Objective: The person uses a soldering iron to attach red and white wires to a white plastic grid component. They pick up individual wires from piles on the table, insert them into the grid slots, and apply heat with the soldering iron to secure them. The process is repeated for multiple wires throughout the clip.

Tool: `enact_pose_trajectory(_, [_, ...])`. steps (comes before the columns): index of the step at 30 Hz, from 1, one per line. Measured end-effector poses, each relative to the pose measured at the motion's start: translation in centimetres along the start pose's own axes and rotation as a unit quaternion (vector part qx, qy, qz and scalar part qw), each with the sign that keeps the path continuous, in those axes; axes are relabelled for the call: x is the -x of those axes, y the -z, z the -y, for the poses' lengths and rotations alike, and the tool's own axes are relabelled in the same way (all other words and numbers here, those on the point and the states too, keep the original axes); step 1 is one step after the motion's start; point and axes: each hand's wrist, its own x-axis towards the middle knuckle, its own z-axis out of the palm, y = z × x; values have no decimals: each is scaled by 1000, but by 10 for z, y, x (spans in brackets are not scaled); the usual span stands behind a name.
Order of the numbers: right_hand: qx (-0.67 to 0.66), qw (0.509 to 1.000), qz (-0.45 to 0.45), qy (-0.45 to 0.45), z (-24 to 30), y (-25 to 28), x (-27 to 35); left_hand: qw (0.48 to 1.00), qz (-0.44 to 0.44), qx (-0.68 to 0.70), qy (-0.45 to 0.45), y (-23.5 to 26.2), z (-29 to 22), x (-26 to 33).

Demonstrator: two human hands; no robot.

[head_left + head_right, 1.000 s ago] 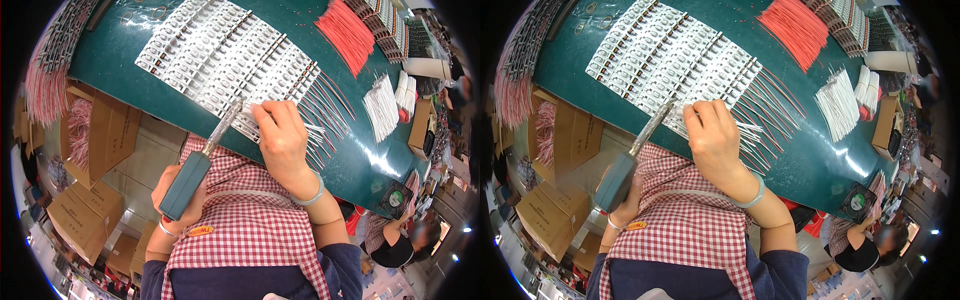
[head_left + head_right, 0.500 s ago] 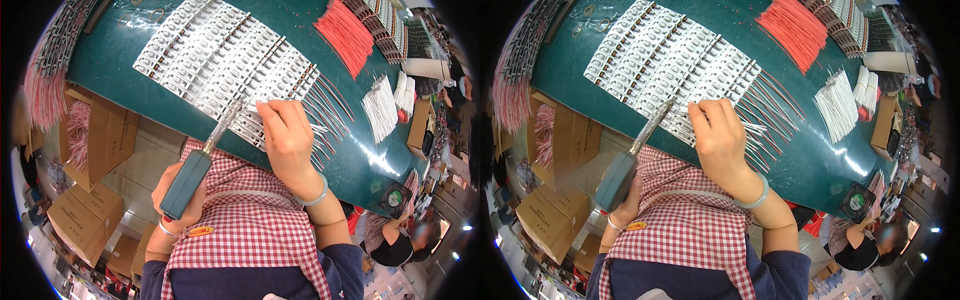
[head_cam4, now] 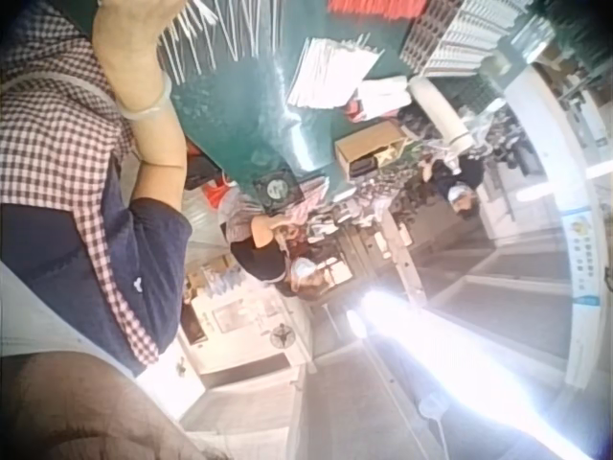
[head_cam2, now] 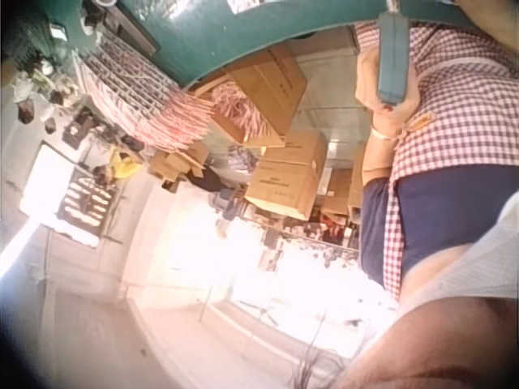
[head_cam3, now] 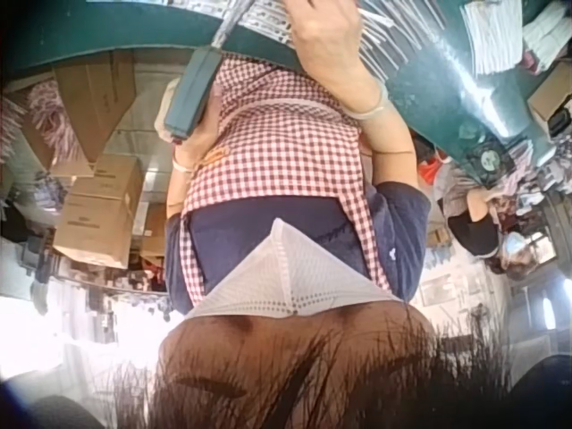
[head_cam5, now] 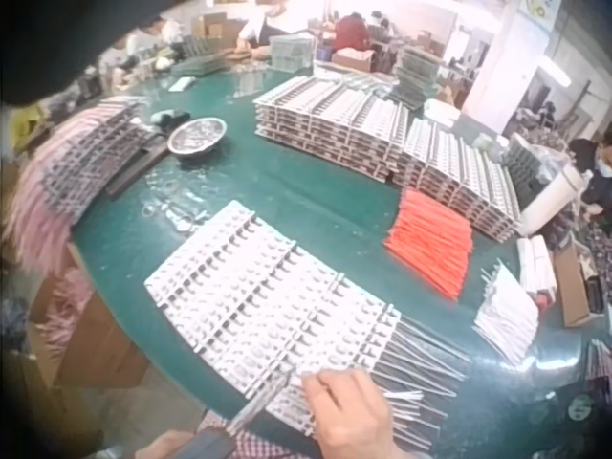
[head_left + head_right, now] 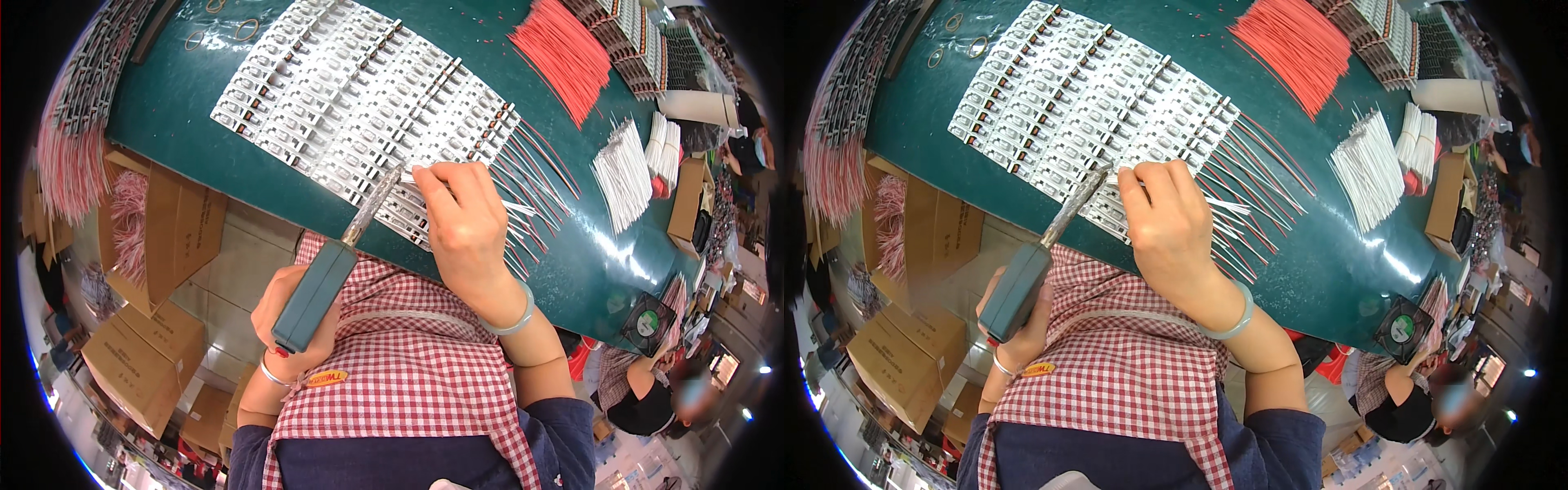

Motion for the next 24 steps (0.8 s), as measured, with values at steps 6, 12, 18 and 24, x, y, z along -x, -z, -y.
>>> enact_pose_trajectory(6, [6, 1000, -2, 3, 0, -1, 0, 1000, 2, -9, 4, -1, -3, -2])
enact_pose_trajectory(12, [10, 1000, 2, 2, 0, -1, -1, 999, -5, -44, -25, 1, -6, -6])
enact_pose_trajectory(18, [6, 1000, 5, -4, 2, 0, -2, 999, -18, -35, -9, 2, -5, -3])
enact_pose_trajectory(24, [-21, 999, -27, 0, 1, 7, -3, 999, -20, -37, -12, 1, -4, -5])
